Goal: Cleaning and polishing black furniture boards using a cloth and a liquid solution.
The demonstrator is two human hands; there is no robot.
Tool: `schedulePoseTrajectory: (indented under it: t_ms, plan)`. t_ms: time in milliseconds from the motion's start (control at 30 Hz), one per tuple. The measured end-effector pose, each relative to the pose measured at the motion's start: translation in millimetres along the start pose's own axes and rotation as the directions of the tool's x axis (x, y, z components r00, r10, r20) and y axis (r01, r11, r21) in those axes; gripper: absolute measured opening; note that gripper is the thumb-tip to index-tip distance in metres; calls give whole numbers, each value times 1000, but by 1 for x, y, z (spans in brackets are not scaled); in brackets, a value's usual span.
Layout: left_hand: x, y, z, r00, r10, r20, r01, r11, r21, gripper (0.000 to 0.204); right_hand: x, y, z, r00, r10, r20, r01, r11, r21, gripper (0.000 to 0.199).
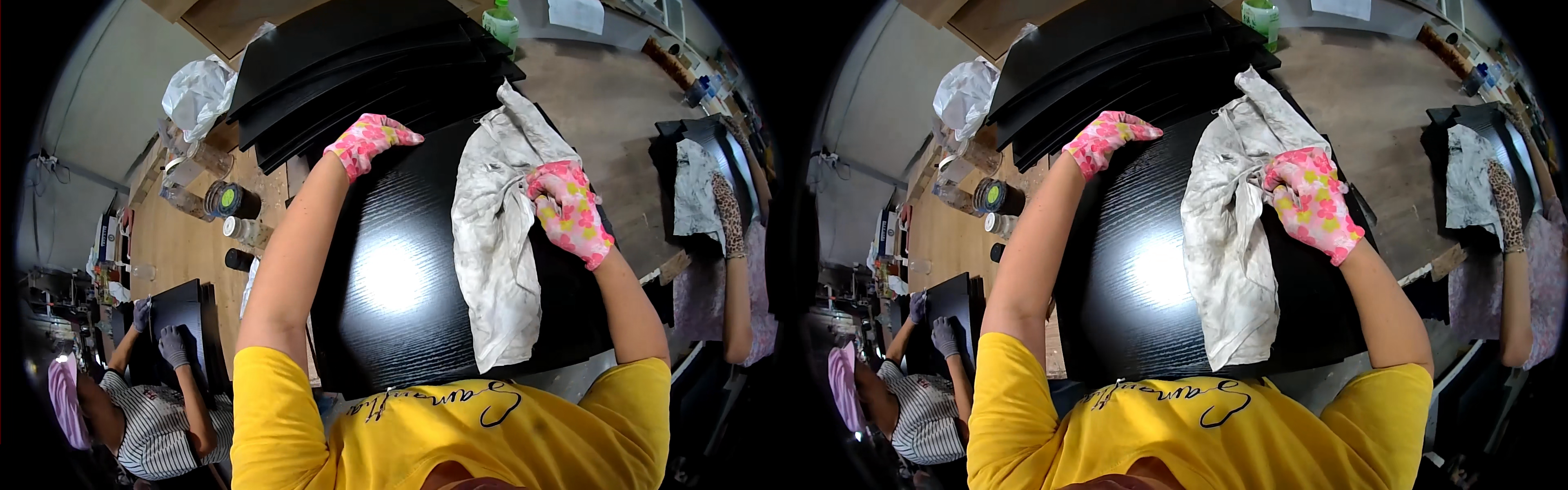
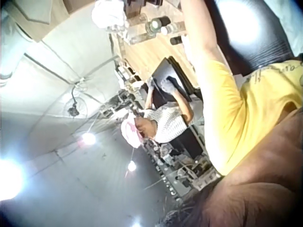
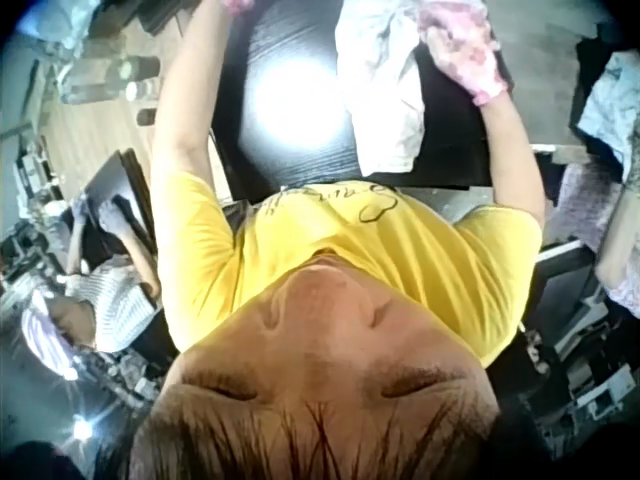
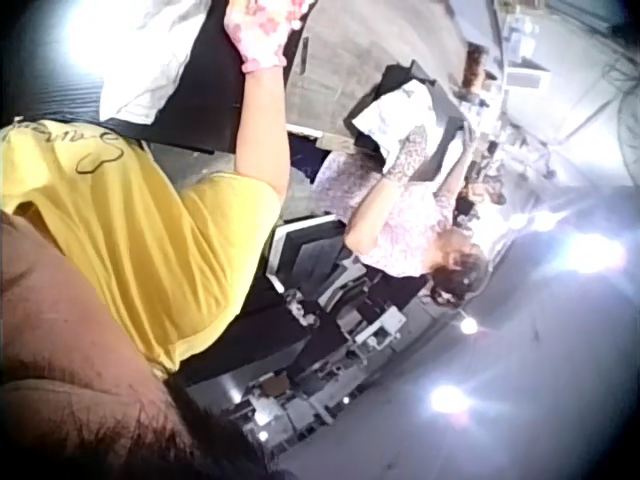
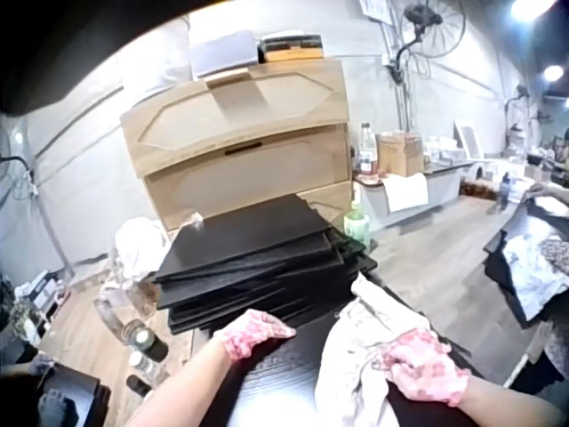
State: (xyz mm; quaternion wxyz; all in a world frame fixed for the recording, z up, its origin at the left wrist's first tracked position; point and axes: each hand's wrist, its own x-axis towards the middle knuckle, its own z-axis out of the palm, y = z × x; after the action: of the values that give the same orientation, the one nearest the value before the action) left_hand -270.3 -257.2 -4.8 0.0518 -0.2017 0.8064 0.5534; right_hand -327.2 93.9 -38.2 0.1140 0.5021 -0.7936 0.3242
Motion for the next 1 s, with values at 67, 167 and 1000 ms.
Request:
schedulePoseTrajectory:
  t_ms: [67,167,1000]
  plan:
    - [-1,4,1,1000,29,9,-29,1000,12,19,6,-3,-5,1000,-10,25,10,1000,6,15]
    - [-1,8,7,999,-24,-39,24,1000,17,20,10,-8,-6,1000,-1,30,1,1000,4,14]
    - [-237,-69,-5,654,730,-199,-407,561,721,40,46,2,5,903,317,291,-200,908,-368,45]
